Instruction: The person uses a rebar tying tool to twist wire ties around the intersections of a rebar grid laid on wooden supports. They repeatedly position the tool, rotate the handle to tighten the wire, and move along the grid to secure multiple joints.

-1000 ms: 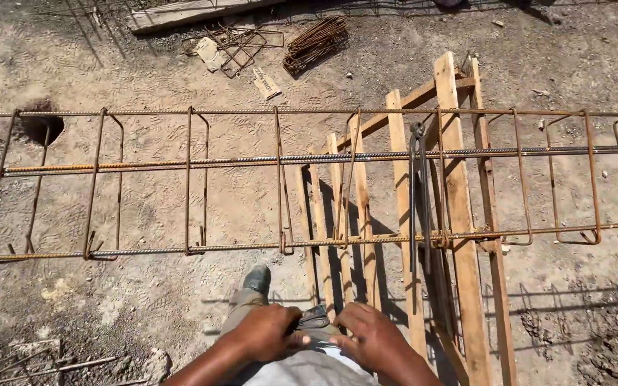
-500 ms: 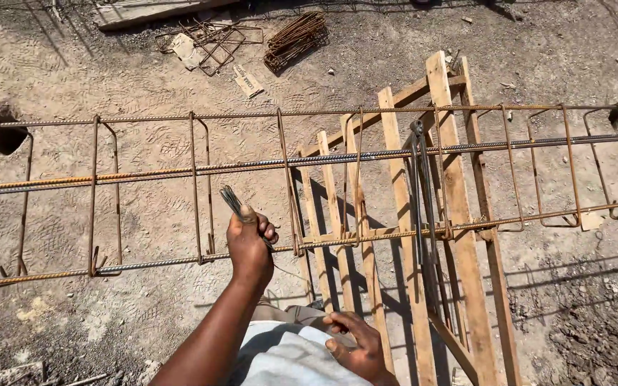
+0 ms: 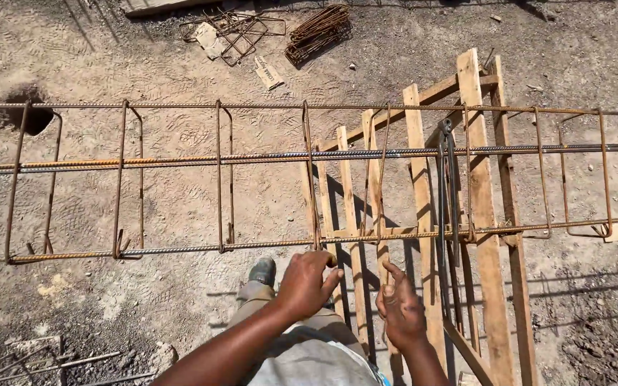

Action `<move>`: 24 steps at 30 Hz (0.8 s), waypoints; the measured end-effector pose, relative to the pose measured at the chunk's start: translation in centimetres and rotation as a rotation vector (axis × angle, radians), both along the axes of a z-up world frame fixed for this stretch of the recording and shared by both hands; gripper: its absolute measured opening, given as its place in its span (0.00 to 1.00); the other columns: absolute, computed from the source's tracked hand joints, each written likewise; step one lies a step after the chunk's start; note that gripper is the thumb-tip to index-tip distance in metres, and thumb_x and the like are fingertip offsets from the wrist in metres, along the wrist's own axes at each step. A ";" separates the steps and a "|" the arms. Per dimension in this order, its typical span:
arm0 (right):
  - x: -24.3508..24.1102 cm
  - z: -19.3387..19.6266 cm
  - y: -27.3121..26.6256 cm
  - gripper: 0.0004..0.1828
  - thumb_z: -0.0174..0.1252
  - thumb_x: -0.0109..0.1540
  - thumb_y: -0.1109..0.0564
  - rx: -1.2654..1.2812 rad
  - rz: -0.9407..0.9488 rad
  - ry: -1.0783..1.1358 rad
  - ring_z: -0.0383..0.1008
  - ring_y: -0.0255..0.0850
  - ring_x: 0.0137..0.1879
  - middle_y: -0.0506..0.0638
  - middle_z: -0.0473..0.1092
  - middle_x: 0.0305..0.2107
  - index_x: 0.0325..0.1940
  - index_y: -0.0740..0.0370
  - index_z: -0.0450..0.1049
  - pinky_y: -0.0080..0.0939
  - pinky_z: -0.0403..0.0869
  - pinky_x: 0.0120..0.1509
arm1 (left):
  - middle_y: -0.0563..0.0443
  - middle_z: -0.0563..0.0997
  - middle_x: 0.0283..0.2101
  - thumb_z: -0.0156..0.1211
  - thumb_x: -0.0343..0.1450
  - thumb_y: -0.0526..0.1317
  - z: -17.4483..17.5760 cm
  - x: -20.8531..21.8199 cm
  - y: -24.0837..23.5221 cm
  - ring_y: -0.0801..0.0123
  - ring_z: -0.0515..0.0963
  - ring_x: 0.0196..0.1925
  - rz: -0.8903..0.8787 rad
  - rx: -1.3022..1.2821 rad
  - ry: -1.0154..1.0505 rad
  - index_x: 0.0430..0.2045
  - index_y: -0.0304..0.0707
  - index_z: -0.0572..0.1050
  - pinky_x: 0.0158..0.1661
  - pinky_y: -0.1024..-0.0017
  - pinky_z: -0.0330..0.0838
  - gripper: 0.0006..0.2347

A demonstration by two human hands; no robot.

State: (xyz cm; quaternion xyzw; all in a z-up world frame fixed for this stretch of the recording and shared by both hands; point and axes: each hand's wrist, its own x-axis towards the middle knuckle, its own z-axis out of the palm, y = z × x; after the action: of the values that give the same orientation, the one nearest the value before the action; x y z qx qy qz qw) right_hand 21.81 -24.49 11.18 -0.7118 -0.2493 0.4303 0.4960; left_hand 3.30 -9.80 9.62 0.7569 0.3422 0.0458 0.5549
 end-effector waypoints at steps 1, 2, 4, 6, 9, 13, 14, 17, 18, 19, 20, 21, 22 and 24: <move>-0.2 -0.5 -1.1 0.34 0.47 0.64 0.36 -0.160 0.123 -0.023 0.53 0.30 0.20 0.42 0.61 0.17 0.73 0.46 0.62 0.32 0.55 0.23 | 0.44 0.77 0.38 0.57 0.74 0.52 -1.4 -0.5 1.3 0.52 0.75 0.38 0.144 0.250 0.033 0.37 0.43 0.72 0.37 0.57 0.62 0.13; -0.4 -1.0 -2.2 0.37 0.40 0.64 0.32 -0.319 0.247 -0.045 0.51 0.31 0.19 0.43 0.59 0.19 0.77 0.40 0.56 0.33 0.53 0.22 | 0.43 0.74 0.51 0.60 0.73 0.53 -2.8 -1.1 2.6 0.52 0.71 0.50 0.284 0.501 0.064 0.48 0.42 0.69 0.49 0.60 0.61 0.18; -1.7 -6.3 -4.5 0.24 0.41 0.68 0.41 -0.297 0.182 0.070 0.49 0.31 0.21 0.44 0.57 0.20 0.67 0.47 0.62 0.33 0.51 0.23 | 0.39 0.77 0.51 0.58 0.72 0.59 -4.0 -0.6 4.5 0.48 0.75 0.50 0.156 0.382 0.202 0.50 0.39 0.70 0.49 0.54 0.66 0.23; -2.8 -9.8 -5.6 0.14 0.43 0.71 0.51 -0.278 0.118 0.187 0.47 0.31 0.23 0.44 0.54 0.21 0.56 0.55 0.68 0.33 0.49 0.24 | 0.35 0.79 0.50 0.56 0.71 0.65 -5.2 -0.2 5.1 0.43 0.79 0.50 0.028 0.257 0.341 0.51 0.36 0.71 0.49 0.49 0.72 0.29; -4.0 -12.3 -3.4 0.19 0.47 0.67 0.53 -0.323 0.109 0.186 0.60 0.33 0.17 0.46 0.67 0.20 0.61 0.56 0.72 0.33 0.57 0.22 | 0.45 0.81 0.32 0.56 0.75 0.59 -6.5 0.2 5.2 0.55 0.80 0.30 -0.062 0.463 0.356 0.31 0.41 0.74 0.36 0.55 0.74 0.19; -4.9 -14.7 2.0 0.28 0.46 0.67 0.64 -0.159 0.102 0.132 0.62 0.33 0.19 0.48 0.65 0.17 0.73 0.59 0.66 0.32 0.60 0.25 | 0.43 0.82 0.31 0.53 0.75 0.56 -3.9 0.1 5.5 0.51 0.82 0.36 -0.057 0.361 0.394 0.33 0.41 0.75 0.40 0.54 0.74 0.17; -4.9 -15.2 3.6 0.27 0.45 0.67 0.65 -0.058 0.108 0.093 0.65 0.33 0.19 0.51 0.66 0.16 0.73 0.66 0.63 0.31 0.59 0.24 | 0.40 0.83 0.33 0.52 0.75 0.52 -2.7 0.0 5.7 0.45 0.85 0.43 -0.076 0.309 0.373 0.36 0.39 0.76 0.47 0.53 0.75 0.15; -4.0 -19.1 6.8 0.25 0.49 0.68 0.61 -0.117 0.176 -0.075 0.82 0.47 0.44 0.65 0.79 0.41 0.72 0.63 0.67 0.47 0.78 0.46 | 0.43 0.83 0.34 0.52 0.74 0.54 -5.5 0.2 5.3 0.47 0.85 0.44 -0.087 0.353 0.385 0.37 0.43 0.74 0.46 0.53 0.74 0.14; -5.2 -16.4 7.6 0.25 0.49 0.68 0.61 -0.111 0.172 -0.076 0.82 0.47 0.44 0.65 0.79 0.41 0.72 0.63 0.67 0.47 0.78 0.46 | 0.43 0.83 0.34 0.52 0.74 0.54 -5.5 0.1 5.1 0.47 0.85 0.44 -0.089 0.358 0.384 0.37 0.43 0.74 0.46 0.53 0.74 0.14; -6.3 -13.7 8.5 0.19 0.50 0.67 0.61 -0.079 0.219 -0.157 0.82 0.45 0.40 0.61 0.80 0.34 0.62 0.60 0.74 0.44 0.78 0.44 | 0.42 0.83 0.35 0.51 0.74 0.53 -5.5 0.0 5.1 0.46 0.84 0.45 -0.077 0.321 0.385 0.37 0.41 0.74 0.48 0.53 0.73 0.15; -7.5 -11.0 9.4 0.15 0.51 0.66 0.61 -0.046 0.266 -0.238 0.82 0.44 0.37 0.56 0.80 0.28 0.52 0.58 0.81 0.42 0.78 0.42 | 0.40 0.83 0.36 0.51 0.74 0.53 -5.6 -0.2 5.1 0.45 0.84 0.47 -0.066 0.283 0.386 0.37 0.40 0.74 0.49 0.52 0.73 0.16; -7.4 -11.9 9.1 0.15 0.51 0.66 0.61 -0.042 0.269 -0.241 0.82 0.44 0.37 0.56 0.80 0.28 0.52 0.58 0.81 0.42 0.78 0.42 | 0.40 0.83 0.36 0.51 0.74 0.53 -4.4 -0.2 5.3 0.45 0.84 0.47 -0.061 0.287 0.385 0.37 0.40 0.74 0.49 0.52 0.73 0.16; -7.3 -13.0 8.8 0.14 0.50 0.65 0.63 -0.026 0.245 -0.262 0.82 0.43 0.37 0.56 0.80 0.27 0.47 0.57 0.81 0.42 0.78 0.44 | 0.39 0.83 0.36 0.52 0.74 0.52 -3.2 -0.2 5.6 0.43 0.84 0.47 -0.060 0.260 0.378 0.37 0.38 0.75 0.50 0.52 0.73 0.15; -7.2 -14.5 8.5 0.14 0.50 0.64 0.64 -0.019 0.232 -0.279 0.83 0.42 0.38 0.55 0.80 0.26 0.43 0.57 0.82 0.42 0.78 0.47 | 0.37 0.83 0.36 0.52 0.75 0.50 -1.7 -0.3 6.0 0.42 0.83 0.47 -0.052 0.221 0.376 0.37 0.36 0.75 0.51 0.51 0.73 0.15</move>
State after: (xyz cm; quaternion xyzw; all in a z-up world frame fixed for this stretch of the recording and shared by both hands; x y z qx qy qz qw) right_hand 14.57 -16.03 -3.33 -0.7357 -0.3919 0.3842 0.3968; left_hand 2.97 -3.78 7.94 0.8170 0.4128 -0.0733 0.3959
